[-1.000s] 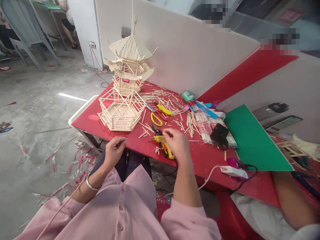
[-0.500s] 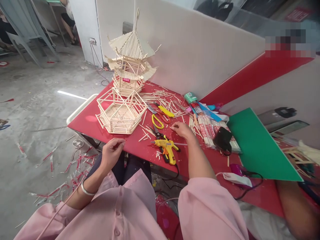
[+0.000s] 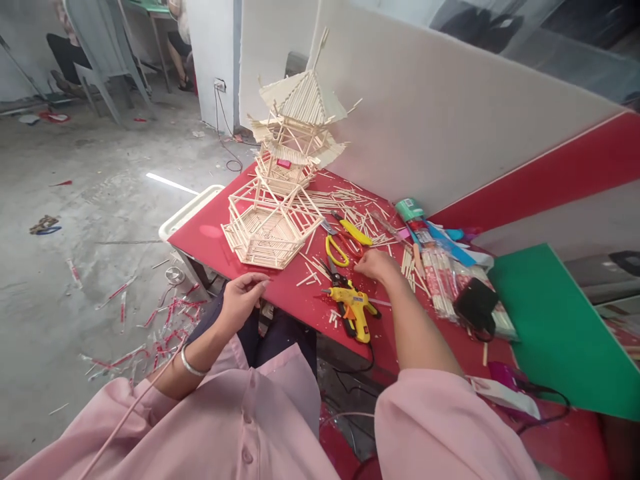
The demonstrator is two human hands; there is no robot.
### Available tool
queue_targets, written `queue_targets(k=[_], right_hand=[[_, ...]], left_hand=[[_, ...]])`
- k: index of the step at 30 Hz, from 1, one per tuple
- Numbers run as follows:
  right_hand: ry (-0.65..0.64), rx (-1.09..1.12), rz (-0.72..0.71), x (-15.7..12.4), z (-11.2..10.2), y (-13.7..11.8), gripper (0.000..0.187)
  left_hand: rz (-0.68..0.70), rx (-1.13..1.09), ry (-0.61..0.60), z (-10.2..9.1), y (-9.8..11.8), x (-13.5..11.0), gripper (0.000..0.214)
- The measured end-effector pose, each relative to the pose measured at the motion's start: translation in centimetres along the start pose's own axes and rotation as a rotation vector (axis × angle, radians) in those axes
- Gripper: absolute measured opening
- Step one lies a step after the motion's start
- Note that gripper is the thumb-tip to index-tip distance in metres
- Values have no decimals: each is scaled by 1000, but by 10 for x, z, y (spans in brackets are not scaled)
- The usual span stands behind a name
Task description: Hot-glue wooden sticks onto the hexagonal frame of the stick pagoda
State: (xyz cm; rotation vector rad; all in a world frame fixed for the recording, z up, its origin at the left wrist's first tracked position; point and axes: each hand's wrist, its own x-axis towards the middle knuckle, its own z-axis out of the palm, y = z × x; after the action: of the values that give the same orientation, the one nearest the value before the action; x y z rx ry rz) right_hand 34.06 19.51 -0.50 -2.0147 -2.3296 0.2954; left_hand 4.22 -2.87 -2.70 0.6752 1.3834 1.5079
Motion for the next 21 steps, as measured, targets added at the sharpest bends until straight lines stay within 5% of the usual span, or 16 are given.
queue_targets(k=[10, 21], right_hand=[[-164, -4, 58, -13, -13, 0, 12], [-122, 25, -15, -6, -8, 7, 19]], left_hand=[[-128, -178, -63, -2, 3, 6, 30], [-183, -190, -75, -1, 6, 8, 32]])
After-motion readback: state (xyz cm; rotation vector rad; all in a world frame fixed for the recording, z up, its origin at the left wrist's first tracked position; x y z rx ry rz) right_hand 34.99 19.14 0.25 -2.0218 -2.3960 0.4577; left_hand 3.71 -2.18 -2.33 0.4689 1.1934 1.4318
